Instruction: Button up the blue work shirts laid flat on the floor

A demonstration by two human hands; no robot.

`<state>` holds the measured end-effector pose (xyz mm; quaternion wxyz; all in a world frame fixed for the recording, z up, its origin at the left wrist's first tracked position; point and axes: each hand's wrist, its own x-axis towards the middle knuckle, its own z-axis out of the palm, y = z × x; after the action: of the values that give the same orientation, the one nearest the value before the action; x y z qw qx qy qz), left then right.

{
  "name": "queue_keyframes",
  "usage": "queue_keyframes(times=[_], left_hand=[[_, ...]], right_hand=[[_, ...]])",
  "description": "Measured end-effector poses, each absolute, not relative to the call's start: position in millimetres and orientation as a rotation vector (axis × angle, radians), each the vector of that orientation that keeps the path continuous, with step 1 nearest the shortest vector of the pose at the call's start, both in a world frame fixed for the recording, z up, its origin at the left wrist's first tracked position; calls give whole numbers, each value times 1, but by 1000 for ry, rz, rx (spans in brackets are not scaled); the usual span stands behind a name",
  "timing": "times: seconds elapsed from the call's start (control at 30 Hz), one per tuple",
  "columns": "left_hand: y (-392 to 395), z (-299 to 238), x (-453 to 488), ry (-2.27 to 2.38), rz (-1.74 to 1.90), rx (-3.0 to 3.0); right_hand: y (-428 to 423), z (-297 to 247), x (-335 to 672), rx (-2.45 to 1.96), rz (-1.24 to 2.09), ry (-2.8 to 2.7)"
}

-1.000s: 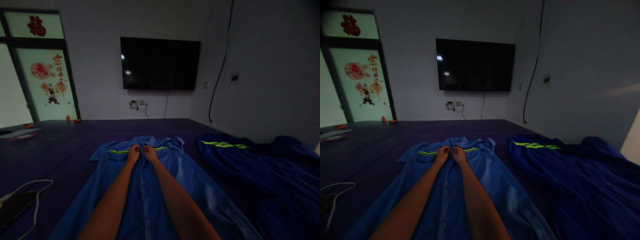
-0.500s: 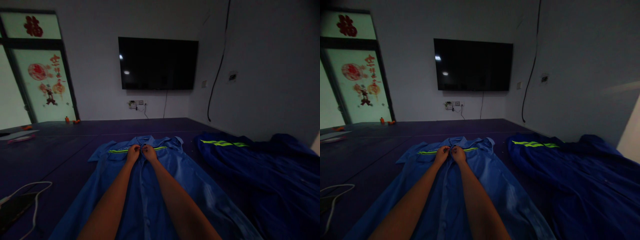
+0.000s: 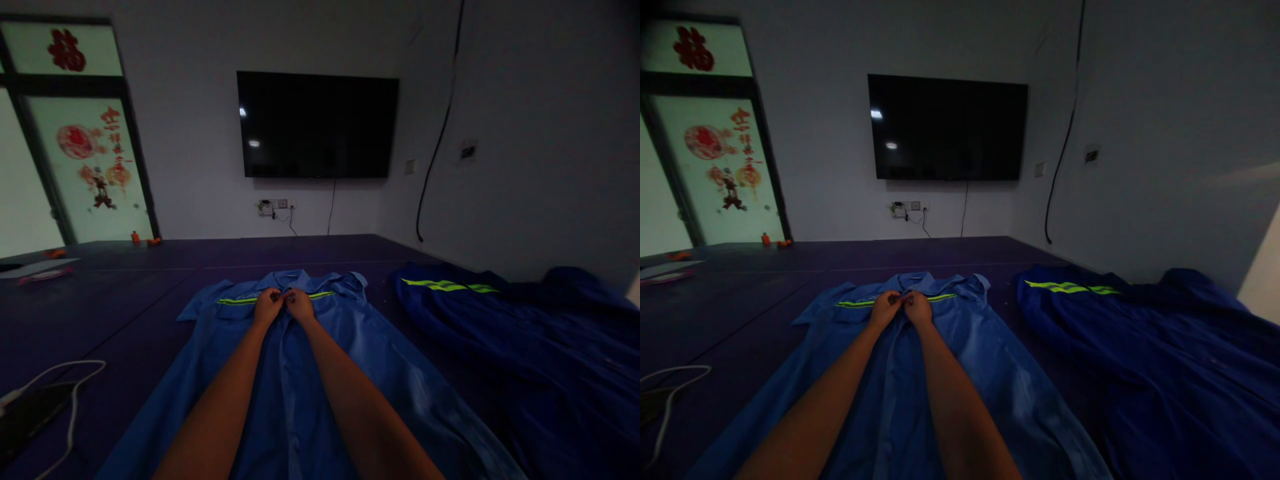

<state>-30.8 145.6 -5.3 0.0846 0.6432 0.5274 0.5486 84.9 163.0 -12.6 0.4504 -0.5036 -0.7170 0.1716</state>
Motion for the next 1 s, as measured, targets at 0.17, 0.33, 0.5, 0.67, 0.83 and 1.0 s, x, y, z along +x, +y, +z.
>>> queue_keyframes(times=[0.17,0.33,0.5,0.67,0.83,1.0], left_hand=[[145,-4,-31,1586,1635,1926],[144,-3,-30,1591,1642,1922],[143,-3,-30,1591,1637,1922],[144,-4,-30,1585,1615,1929],[145,-4,-30,1590,1620,1909],[144,-5,-28,1603,1649,1854]], right_hand=[[163,-12,85,-1238,431,-1774],[163,-11,85,-1246,421,-1780],[163,-10,85,-1260,407,-1783],[163,-12,85,-1253,408,-1791],[163,-13,85,-1246,410,-1801],[163,-13,85,-1250,406,-1809]])
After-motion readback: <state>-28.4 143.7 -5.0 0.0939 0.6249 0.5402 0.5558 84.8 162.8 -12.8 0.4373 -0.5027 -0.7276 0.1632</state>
